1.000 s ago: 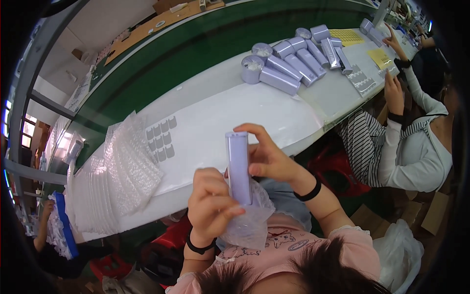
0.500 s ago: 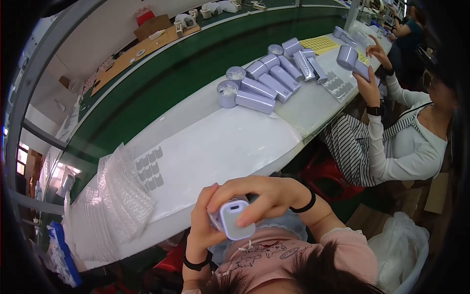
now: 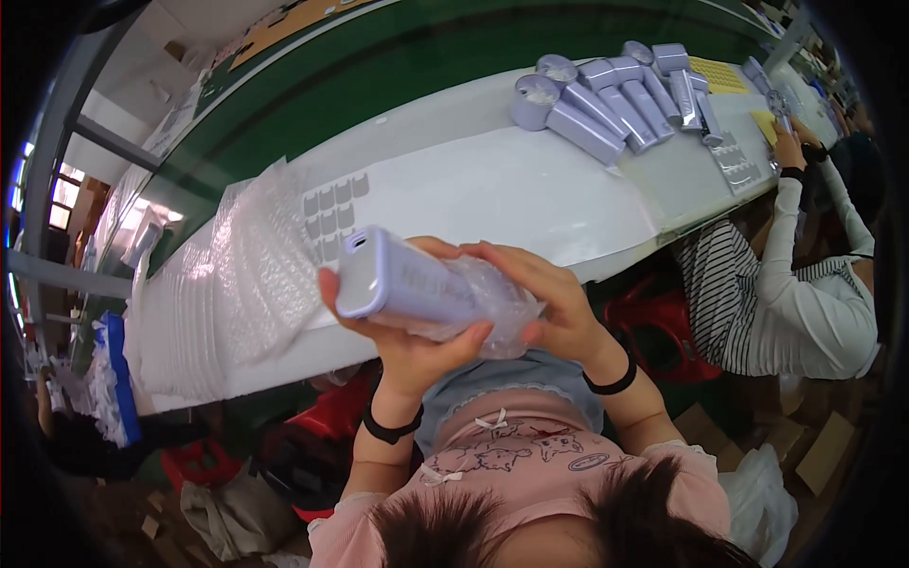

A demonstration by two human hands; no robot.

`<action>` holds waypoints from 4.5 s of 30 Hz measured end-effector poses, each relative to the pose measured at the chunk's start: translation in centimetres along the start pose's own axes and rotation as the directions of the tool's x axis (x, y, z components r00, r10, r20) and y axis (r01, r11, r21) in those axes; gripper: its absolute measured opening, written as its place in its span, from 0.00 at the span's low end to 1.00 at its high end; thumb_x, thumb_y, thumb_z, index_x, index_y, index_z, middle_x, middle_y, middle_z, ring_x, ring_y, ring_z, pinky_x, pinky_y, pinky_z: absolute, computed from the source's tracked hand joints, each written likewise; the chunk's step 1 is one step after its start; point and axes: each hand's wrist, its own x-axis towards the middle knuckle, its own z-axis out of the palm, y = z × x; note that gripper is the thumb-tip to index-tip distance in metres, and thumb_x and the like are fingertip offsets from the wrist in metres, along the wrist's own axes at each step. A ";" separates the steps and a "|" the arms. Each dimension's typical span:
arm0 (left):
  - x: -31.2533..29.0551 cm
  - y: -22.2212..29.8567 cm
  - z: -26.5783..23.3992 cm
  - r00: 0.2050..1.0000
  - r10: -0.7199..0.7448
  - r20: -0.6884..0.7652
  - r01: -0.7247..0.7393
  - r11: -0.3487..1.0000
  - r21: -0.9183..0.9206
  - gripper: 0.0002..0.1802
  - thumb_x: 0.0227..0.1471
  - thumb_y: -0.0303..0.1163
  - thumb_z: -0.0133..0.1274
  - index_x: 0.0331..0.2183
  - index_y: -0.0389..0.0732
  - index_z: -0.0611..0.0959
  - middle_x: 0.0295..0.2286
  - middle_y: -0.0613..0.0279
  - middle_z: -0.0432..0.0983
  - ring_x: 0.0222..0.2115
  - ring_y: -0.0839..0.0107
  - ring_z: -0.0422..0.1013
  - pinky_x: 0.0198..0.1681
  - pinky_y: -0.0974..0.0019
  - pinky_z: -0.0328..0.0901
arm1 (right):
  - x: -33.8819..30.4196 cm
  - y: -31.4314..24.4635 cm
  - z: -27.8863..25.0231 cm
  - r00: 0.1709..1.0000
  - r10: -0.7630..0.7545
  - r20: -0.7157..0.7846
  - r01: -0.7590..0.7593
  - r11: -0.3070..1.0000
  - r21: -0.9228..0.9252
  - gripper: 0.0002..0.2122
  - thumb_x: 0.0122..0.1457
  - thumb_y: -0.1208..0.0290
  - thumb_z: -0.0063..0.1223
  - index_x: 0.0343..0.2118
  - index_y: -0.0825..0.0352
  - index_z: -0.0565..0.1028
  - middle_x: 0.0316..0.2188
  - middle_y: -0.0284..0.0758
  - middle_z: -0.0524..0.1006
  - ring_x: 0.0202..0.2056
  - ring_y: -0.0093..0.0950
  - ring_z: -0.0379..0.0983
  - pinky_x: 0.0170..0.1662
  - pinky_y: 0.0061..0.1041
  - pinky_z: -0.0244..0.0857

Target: Packaging small purple handheld fans into bubble wrap bags and placing them in boxes at an assembly line station.

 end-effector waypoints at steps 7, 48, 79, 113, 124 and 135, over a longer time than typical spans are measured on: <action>-0.7 -0.5 -0.7 0.998 0.046 -0.044 -0.033 0.961 0.274 0.55 0.31 0.28 0.66 0.52 0.56 0.44 0.38 0.46 0.65 0.37 0.59 0.66 0.39 0.57 0.65 | 0.7 -0.4 0.6 0.955 0.080 -0.284 -0.094 0.995 -0.037 0.22 0.50 0.55 0.52 0.40 0.71 0.70 0.37 0.41 0.70 0.37 0.30 0.67 0.40 0.25 0.61; 1.4 1.6 -0.4 0.997 0.022 0.080 -0.068 0.759 0.648 0.26 0.37 0.22 0.60 0.43 0.41 0.74 0.43 0.51 0.63 0.39 0.59 0.65 0.40 0.62 0.64 | 7.5 -3.8 0.1 0.960 -0.013 -0.279 -0.047 0.977 -0.206 0.07 0.51 0.77 0.47 0.19 0.72 0.67 0.18 0.31 0.64 0.21 0.21 0.60 0.24 0.18 0.51; 24.4 -15.3 -20.8 0.562 -0.637 0.528 -0.787 -0.216 0.577 0.22 0.27 0.25 0.58 0.33 0.42 0.77 0.40 0.59 0.66 0.42 0.59 0.60 0.40 0.62 0.62 | -0.1 4.3 1.9 0.960 -0.237 -0.147 0.056 0.680 -0.731 0.07 0.38 0.83 0.51 0.24 0.70 0.71 0.22 0.37 0.69 0.25 0.34 0.69 0.25 0.27 0.64; 2.1 7.3 -23.1 0.948 -0.061 -0.312 0.294 -0.205 0.933 0.12 0.40 0.23 0.50 0.32 0.31 0.77 0.29 0.46 0.74 0.29 0.51 0.71 0.33 0.59 0.65 | -1.1 3.3 1.0 0.957 -0.159 -0.244 0.018 0.868 -0.497 0.03 0.45 0.82 0.47 0.25 0.72 0.72 0.25 0.39 0.72 0.28 0.34 0.69 0.30 0.28 0.64; -0.8 1.2 -2.7 0.850 -0.253 0.462 -0.355 0.374 0.857 0.15 0.37 0.20 0.49 0.34 0.32 0.76 0.39 0.56 0.70 0.39 0.60 0.67 0.38 0.64 0.61 | -0.5 0.7 -2.8 0.857 0.480 -0.186 -0.251 0.705 0.664 0.26 0.58 0.64 0.41 0.57 0.69 0.52 0.39 0.40 0.70 0.38 0.28 0.70 0.35 0.24 0.66; -2.0 -0.8 -2.3 0.887 -0.340 0.313 -0.229 0.265 0.937 0.17 0.37 0.21 0.51 0.36 0.31 0.75 0.39 0.51 0.69 0.41 0.57 0.65 0.41 0.60 0.61 | -1.2 2.9 -1.6 0.775 0.541 -0.326 -0.481 0.840 0.251 0.31 0.49 0.84 0.51 0.57 0.65 0.54 0.29 0.29 0.68 0.29 0.15 0.66 0.31 0.13 0.61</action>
